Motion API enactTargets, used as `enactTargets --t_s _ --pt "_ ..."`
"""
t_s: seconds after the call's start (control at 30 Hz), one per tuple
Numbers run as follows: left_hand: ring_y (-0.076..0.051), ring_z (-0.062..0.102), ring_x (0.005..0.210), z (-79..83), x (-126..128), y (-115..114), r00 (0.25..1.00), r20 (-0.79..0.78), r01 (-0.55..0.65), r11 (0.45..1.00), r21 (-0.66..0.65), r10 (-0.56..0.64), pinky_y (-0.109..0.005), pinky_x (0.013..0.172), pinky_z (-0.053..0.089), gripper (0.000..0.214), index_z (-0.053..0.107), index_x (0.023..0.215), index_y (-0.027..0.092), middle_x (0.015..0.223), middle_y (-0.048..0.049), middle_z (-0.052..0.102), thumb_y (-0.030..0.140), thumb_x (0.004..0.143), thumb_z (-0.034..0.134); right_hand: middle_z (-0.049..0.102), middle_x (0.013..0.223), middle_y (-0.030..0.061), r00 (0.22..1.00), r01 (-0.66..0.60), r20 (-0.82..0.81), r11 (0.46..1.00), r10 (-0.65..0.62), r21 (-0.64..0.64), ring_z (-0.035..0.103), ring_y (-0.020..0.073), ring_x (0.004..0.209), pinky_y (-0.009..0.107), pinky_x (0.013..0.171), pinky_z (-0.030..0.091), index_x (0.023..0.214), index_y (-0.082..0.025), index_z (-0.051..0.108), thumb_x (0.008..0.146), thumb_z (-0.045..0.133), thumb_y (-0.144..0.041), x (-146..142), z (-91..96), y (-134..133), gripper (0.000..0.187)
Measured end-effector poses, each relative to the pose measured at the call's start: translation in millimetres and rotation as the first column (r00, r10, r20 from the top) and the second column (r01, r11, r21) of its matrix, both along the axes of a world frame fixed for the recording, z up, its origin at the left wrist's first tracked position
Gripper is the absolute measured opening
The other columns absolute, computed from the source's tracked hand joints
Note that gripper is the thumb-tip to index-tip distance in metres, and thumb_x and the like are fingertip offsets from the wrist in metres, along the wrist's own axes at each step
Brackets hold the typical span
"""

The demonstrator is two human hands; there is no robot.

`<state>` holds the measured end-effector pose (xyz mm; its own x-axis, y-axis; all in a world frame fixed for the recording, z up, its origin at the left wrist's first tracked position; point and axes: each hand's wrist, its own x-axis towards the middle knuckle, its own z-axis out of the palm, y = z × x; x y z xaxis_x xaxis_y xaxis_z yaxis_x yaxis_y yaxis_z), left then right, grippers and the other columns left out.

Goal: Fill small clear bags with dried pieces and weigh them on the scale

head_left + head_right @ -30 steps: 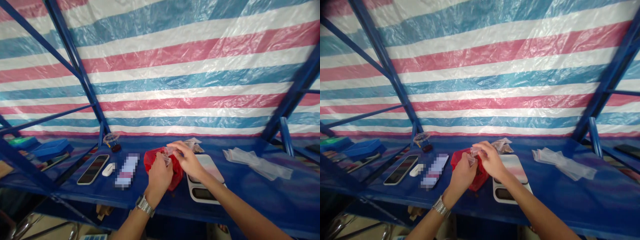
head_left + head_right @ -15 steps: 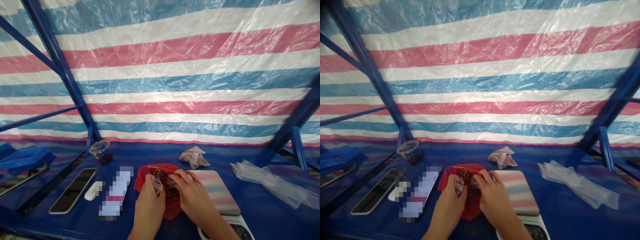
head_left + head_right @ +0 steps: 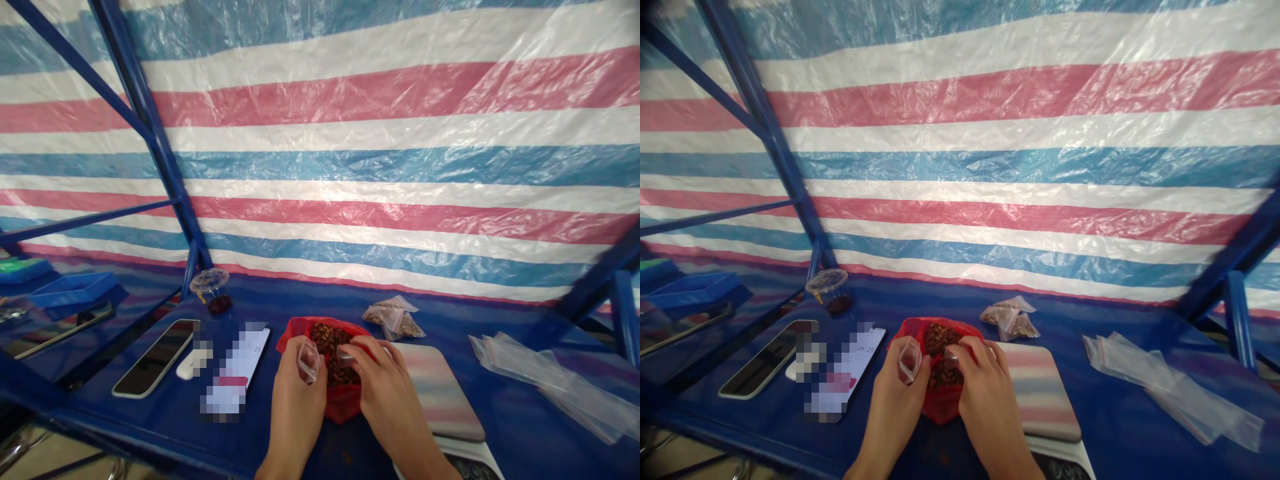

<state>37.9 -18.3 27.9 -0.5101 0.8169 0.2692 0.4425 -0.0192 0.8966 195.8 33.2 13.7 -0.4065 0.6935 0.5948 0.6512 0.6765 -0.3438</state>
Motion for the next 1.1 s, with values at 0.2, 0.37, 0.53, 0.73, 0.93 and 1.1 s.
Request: enactTargets --t_s 0.2,0.37,0.53,0.73,0.93,1.1 --pt "-0.02 0.063 0.071 6.0 -3 -7 0.996 -0.045 -0.076 0.992 -0.097 0.071 -0.03 0.069 0.047 0.01 0.06 0.095 0.024 0.08 -0.0005 0.065 0.033 0.09 0.059 0.072 0.121 0.0027 0.997 0.023 0.074 0.981 -0.009 -0.191 0.067 0.0222 0.11 0.041 0.105 0.04 0.112 -0.027 0.074 0.081 0.042 0.011 -1 16.3 -9 0.058" --pt "-0.019 0.065 0.074 1.1 6 -7 0.964 -0.217 -0.209 0.943 -0.258 0.154 -0.03 0.065 0.042 0.012 0.06 0.101 0.023 0.121 -0.0111 0.06 0.026 0.089 0.061 0.071 0.122 0.0064 0.989 0.125 0.097 0.973 -0.108 -0.194 0.068 0.024 0.11 0.042 0.102 0.04 0.114 -0.024 0.074 0.08 0.042 0.009 5 16.7 1 0.057" --pt "-0.024 0.066 0.08 -1.8 3 -3 0.977 -0.186 -0.165 0.929 -0.332 0.108 -0.031 0.068 0.041 0.007 0.057 0.098 0.023 0.11 -0.0107 0.065 0.023 0.091 0.059 0.072 0.123 0.0065 0.988 0.145 0.086 0.974 -0.132 -0.172 0.068 0.0235 0.111 0.041 0.103 0.04 0.114 -0.025 0.074 0.084 0.043 0.005 9 8.8 15 0.053" --pt "-0.025 0.061 0.082 -9.9 -3 2 0.987 -0.14 -0.108 0.976 -0.188 0.082 -0.032 0.075 0.044 0.013 0.061 0.089 0.023 0.082 -0.0051 0.062 0.011 0.084 0.057 0.07 0.13 0.0103 0.99 0.122 0.098 0.975 -0.106 -0.183 0.067 0.0249 0.113 0.042 0.106 0.04 0.125 -0.022 0.071 0.092 0.045 -0.002 -6 4.5 18 0.047" --pt "-0.02 0.06 0.074 -17.3 0 6 0.999 -0.032 0.036 0.999 0.02 -0.035 -0.029 0.07 0.044 0.012 0.063 0.086 0.022 0.079 -0.0028 0.066 0.016 0.087 0.053 0.072 0.122 0.0071 0.988 0.117 0.127 0.95 -0.083 -0.29 0.067 0.0245 0.11 0.044 0.106 0.036 0.112 -0.024 0.073 0.082 0.048 0.005 -8 17.7 10 0.048" --pt "-0.02 0.06 0.074 -18.7 4 6 0.999 -0.037 -0.015 0.996 0.084 0.018 -0.029 0.07 0.043 0.013 0.064 0.086 0.022 0.081 -0.0034 0.067 0.015 0.083 0.054 0.073 0.117 0.0042 0.99 0.079 0.138 0.934 -0.033 -0.347 0.066 0.0229 0.113 0.043 0.107 0.031 0.106 -0.024 0.072 0.074 0.046 0.009 -1 23.9 7 0.053"
